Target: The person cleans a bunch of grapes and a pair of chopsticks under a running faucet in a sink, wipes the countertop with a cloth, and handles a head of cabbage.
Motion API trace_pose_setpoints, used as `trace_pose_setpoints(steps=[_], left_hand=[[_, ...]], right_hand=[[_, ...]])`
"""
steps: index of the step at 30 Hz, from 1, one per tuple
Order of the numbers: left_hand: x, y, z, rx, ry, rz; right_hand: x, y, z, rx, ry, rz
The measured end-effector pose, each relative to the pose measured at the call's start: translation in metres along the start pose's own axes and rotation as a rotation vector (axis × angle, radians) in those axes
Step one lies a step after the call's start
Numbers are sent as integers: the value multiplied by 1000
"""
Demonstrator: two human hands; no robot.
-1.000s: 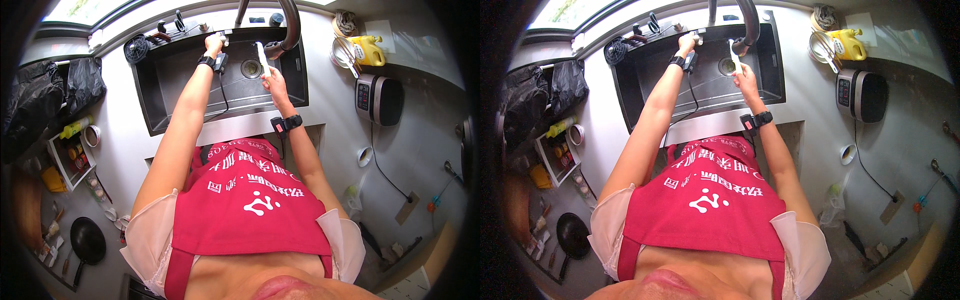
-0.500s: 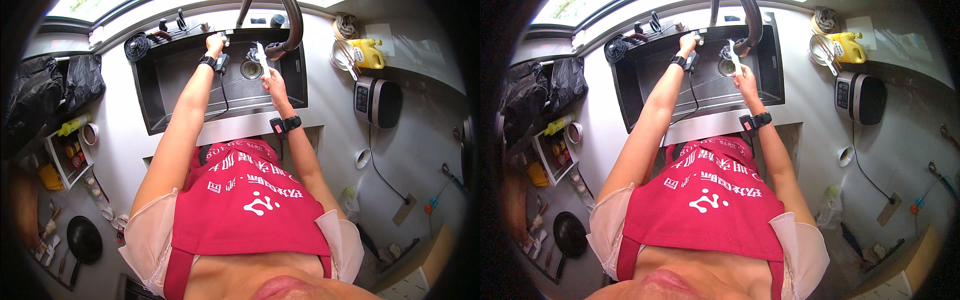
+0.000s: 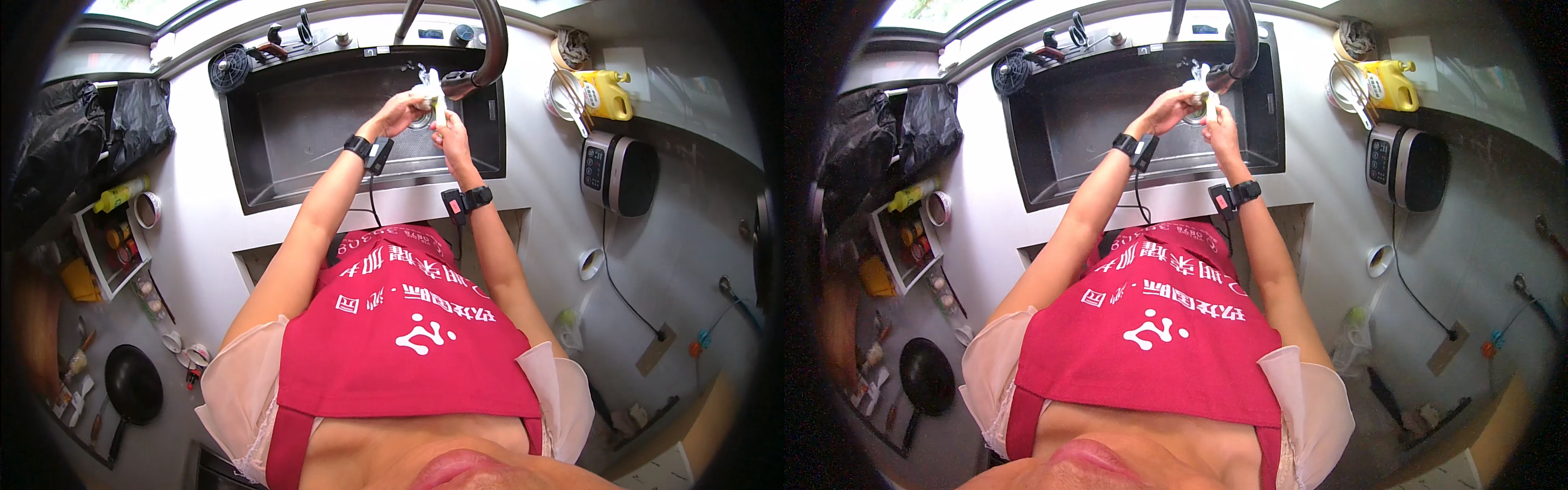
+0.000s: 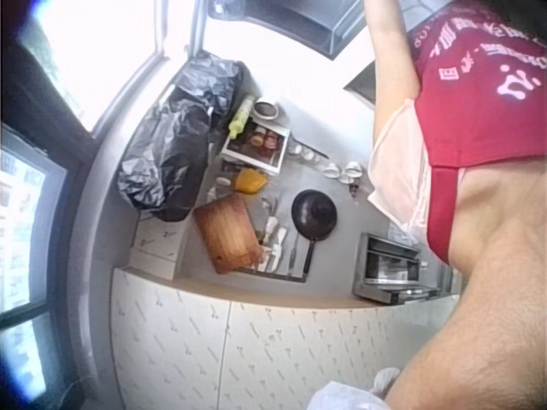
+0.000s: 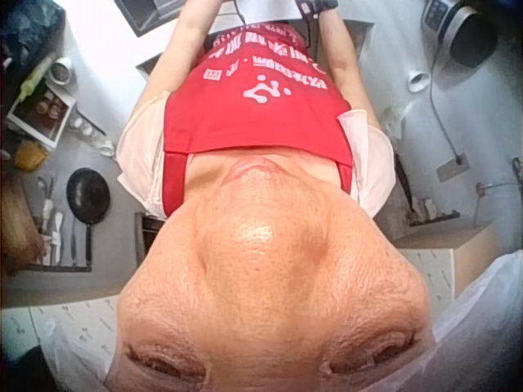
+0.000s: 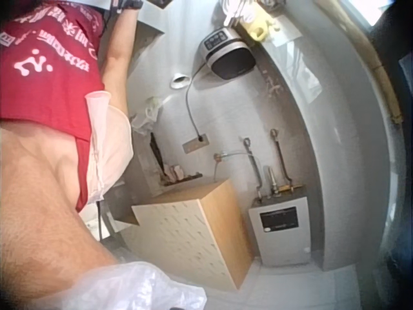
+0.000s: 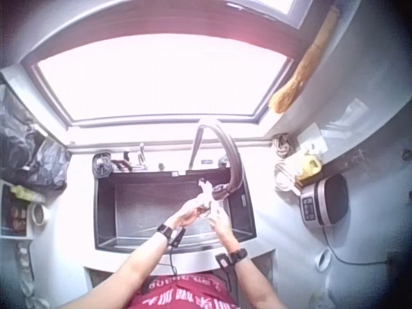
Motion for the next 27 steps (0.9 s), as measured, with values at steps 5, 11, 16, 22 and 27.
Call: trace_pose_setpoints(steps=[5,11,16,22,27], left_hand=[[6,-2,6,12,29,-248],[7,1,15,-3,-44,-400],[12,18,20,-35,-164,-445],[30,53,47,12,-123,-451],[43,70,68,38,-122,-528]], right_hand=[[1,4,2,-33,-256,-43],[4,5,1,-7,-470,-91],[12,0,2,31,-553,-125],[27,-18,4,2,-434,-114],[33,-23,-4,-48,-267,-75]])
Point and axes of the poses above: each hand's wrist, its own y-axis towards the middle knuckle, its own x-axis out of the back of the hand, z = x × y, the point moved 6 cm from there along y, towards the middle knuckle, and after that the axes turned 10 degrees about -x, right-handed, at the moved point
